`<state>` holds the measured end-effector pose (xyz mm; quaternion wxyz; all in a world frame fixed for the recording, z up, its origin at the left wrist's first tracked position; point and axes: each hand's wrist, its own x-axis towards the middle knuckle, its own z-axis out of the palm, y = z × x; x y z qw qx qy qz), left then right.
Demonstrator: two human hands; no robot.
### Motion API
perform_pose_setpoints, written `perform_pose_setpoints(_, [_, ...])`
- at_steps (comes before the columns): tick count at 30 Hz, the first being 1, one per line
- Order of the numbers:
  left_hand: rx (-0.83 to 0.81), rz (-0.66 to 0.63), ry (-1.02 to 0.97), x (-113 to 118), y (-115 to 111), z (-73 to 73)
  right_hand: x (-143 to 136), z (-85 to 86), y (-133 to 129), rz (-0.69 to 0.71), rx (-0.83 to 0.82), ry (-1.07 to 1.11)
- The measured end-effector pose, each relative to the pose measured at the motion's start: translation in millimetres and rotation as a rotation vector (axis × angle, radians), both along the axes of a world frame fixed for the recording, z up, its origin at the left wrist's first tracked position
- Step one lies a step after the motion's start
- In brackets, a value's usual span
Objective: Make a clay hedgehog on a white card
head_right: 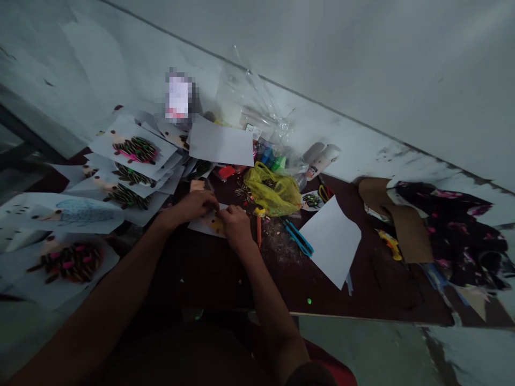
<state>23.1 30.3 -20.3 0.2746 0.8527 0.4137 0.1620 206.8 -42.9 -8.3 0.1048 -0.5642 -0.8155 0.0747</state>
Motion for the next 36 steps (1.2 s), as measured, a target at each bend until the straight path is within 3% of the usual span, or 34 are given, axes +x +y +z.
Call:
perform_pose_setpoints(6, [-0.033,0.005,0.007,1,-2,4.8,8,0.9,-5,-0.034,0.085,0.133])
perform_pose_setpoints(12, [-0.042,0.005,-0.001,2,-2,6.9,31,7.8,6,-0.195,0.096,0.219])
perform_pose_setpoints(17, [-0.057,-0.009,0.018,2,-1,5.3,41,21.4,25,-0.318,-0.002,0.082])
perform_pose_setpoints(23, [-0.049,-0.01,0.021,2,-1,4.9,30,35.3,53,-0.369,-0.103,-0.109])
perform_pose_setpoints(30, [-0.053,0.02,-0.031,2,1,-3.5,18,29.3,79,-0.331,-0.1,-0.226])
perform_pose_setpoints(36, [-0.044,0.014,-0.022,1,4,-7.8,20,25.6,84,-0.32,-0.105,-0.271])
